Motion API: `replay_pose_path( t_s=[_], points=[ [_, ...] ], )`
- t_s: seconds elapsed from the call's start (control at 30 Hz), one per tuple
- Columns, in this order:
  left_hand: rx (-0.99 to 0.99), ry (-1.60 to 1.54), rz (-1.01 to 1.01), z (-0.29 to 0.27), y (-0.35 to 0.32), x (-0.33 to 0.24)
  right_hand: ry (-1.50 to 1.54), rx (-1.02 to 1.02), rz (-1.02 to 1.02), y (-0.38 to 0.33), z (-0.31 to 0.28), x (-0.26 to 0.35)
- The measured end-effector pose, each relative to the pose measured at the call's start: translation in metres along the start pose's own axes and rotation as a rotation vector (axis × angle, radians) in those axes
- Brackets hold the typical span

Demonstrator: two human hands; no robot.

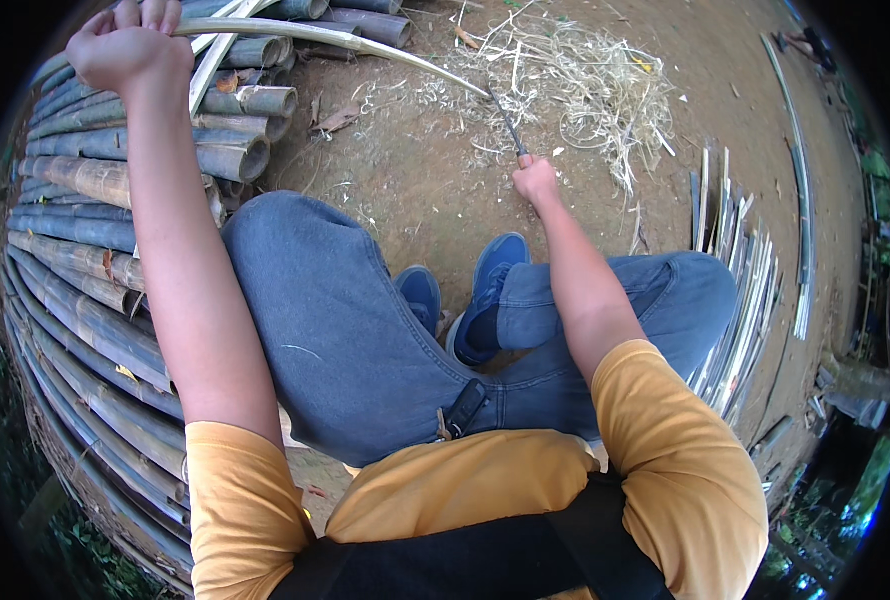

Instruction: The person shaves a strip of bamboo using a knife, removing thin layers of wood and smoothing the surface.

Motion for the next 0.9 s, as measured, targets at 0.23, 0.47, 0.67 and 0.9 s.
replay_pose_path(
  t_s=[0.23, 0.47, 0.67, 0.9],
  points=[
    [-0.273, 0.142, 0.036, -0.009, -0.002, 0.008, 0.052, -0.016, -0.045, -0.044, 0.009, 0.031],
    [-0.388, 0.101, 0.042, 0.006, -0.011, 0.001, 0.187, 0.028, -0.004, -0.032, 0.022, 0.018],
    [-0.363, 0.085, 0.052, 0.007, -0.010, 0.000, 0.136, 0.010, -0.042, -0.027, 0.028, 0.025],
    [-0.414, 0.060, 0.053, 0.002, -0.005, 0.005, 0.218, -0.044, -0.098, -0.033, 0.035, 0.030]
  ],
)
Point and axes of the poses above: each hand's wrist, its own y-axis towards the middle knuckle, its own z-axis out of the palm, x = y × z, the point moved 4 cm from there along y, towards the middle knuckle, and after that the axes turned 9 degrees about z, right-handed, at the moved point
